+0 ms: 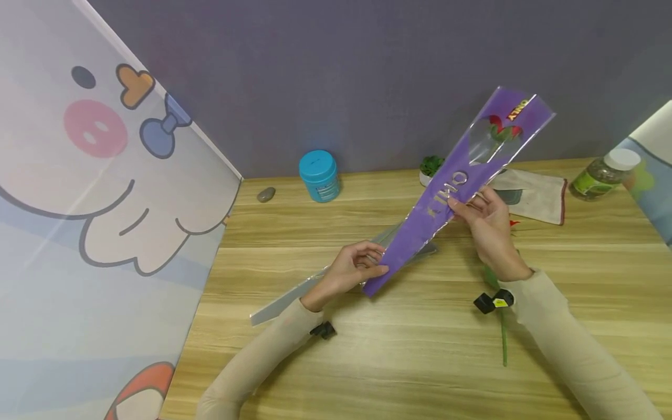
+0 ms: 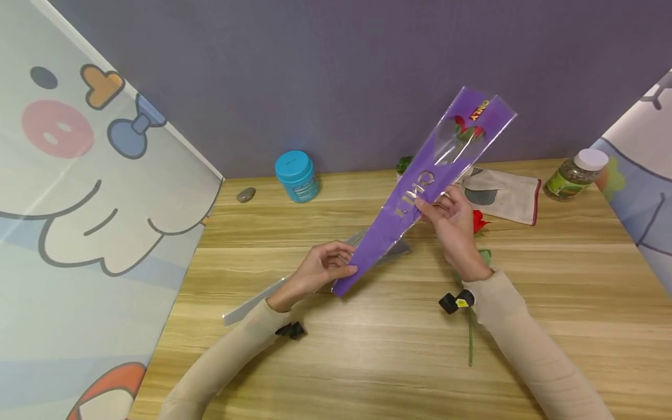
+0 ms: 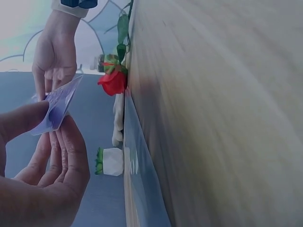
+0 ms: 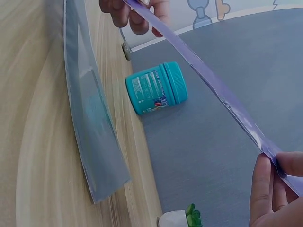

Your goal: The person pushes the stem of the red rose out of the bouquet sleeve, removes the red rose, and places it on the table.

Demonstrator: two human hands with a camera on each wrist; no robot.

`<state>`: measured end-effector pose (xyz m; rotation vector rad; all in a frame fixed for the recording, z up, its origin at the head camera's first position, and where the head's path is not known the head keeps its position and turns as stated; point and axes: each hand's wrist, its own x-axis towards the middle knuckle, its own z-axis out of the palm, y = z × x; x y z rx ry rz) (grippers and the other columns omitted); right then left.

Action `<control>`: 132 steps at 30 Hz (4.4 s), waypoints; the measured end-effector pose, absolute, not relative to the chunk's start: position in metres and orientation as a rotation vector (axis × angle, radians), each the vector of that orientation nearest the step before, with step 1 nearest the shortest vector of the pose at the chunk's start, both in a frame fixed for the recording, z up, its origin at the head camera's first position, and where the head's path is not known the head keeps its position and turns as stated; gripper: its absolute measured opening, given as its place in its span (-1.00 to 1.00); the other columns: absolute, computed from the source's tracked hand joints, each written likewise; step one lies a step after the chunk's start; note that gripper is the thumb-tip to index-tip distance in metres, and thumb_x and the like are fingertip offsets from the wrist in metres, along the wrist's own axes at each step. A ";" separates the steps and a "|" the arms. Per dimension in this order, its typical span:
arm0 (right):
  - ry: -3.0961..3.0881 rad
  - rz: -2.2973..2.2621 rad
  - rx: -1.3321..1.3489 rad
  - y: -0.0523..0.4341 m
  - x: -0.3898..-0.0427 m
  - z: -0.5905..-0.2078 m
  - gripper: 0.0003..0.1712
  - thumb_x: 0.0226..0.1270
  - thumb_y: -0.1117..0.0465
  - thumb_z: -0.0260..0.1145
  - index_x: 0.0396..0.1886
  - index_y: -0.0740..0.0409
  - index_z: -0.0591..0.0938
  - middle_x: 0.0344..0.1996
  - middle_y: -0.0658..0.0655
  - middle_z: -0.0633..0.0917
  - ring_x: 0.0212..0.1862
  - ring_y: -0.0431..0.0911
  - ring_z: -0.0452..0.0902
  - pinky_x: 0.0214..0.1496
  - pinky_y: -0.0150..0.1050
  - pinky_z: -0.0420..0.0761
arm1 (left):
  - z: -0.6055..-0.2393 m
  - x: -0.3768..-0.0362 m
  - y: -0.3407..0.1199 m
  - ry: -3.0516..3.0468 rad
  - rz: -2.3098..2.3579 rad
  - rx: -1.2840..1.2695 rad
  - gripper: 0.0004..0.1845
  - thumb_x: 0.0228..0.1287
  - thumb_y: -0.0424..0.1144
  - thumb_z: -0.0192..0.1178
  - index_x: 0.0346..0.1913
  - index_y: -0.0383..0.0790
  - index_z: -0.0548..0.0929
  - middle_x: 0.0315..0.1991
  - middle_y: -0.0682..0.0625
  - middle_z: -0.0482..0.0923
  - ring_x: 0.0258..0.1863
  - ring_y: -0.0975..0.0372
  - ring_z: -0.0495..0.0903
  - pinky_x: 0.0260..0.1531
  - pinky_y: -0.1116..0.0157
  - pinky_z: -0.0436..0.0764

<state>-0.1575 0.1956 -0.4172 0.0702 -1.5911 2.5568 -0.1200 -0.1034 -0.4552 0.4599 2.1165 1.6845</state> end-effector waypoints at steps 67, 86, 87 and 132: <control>-1.870 2.435 0.331 0.164 -0.147 -0.443 -0.29 0.21 0.68 0.37 0.28 0.09 0.53 -0.10 -0.14 0.84 -0.10 -0.28 0.80 -0.11 -0.42 0.76 | -0.455 -0.116 -0.094 2.031 1.798 0.375 -0.62 0.34 -0.47 0.34 0.20 -0.39 0.67 0.08 -0.34 0.72 -0.40 0.39 0.64 -0.34 0.46 0.62; -2.146 2.257 0.213 0.151 -0.131 -0.444 -0.23 0.31 0.48 0.45 0.47 0.27 0.35 -0.07 -0.31 0.77 0.00 -0.38 0.74 0.05 -0.47 0.71 | -0.457 -0.117 -0.086 2.026 1.843 0.397 -0.64 0.33 -0.51 0.33 0.17 -0.46 0.66 0.13 -0.37 0.68 -0.40 0.41 0.64 -0.31 0.46 0.64; -2.140 2.255 0.222 0.150 -0.130 -0.445 -0.23 0.31 0.49 0.44 0.47 0.27 0.35 -0.07 -0.31 0.77 0.00 -0.38 0.74 0.05 -0.47 0.70 | -0.457 -0.117 -0.086 2.026 1.841 0.399 -0.65 0.34 -0.50 0.32 0.17 -0.45 0.67 0.13 -0.36 0.68 -0.40 0.40 0.64 -0.30 0.46 0.64; -1.781 2.413 0.212 0.172 -0.130 -0.423 -0.40 0.26 0.62 0.37 0.22 0.12 0.54 -0.14 -0.09 0.85 -0.16 -0.25 0.80 -0.16 -0.42 0.76 | -0.462 -0.106 -0.101 2.086 1.643 0.490 -0.60 0.36 -0.46 0.33 0.22 -0.47 0.60 0.10 -0.40 0.61 -0.31 0.41 0.63 -0.25 0.47 0.64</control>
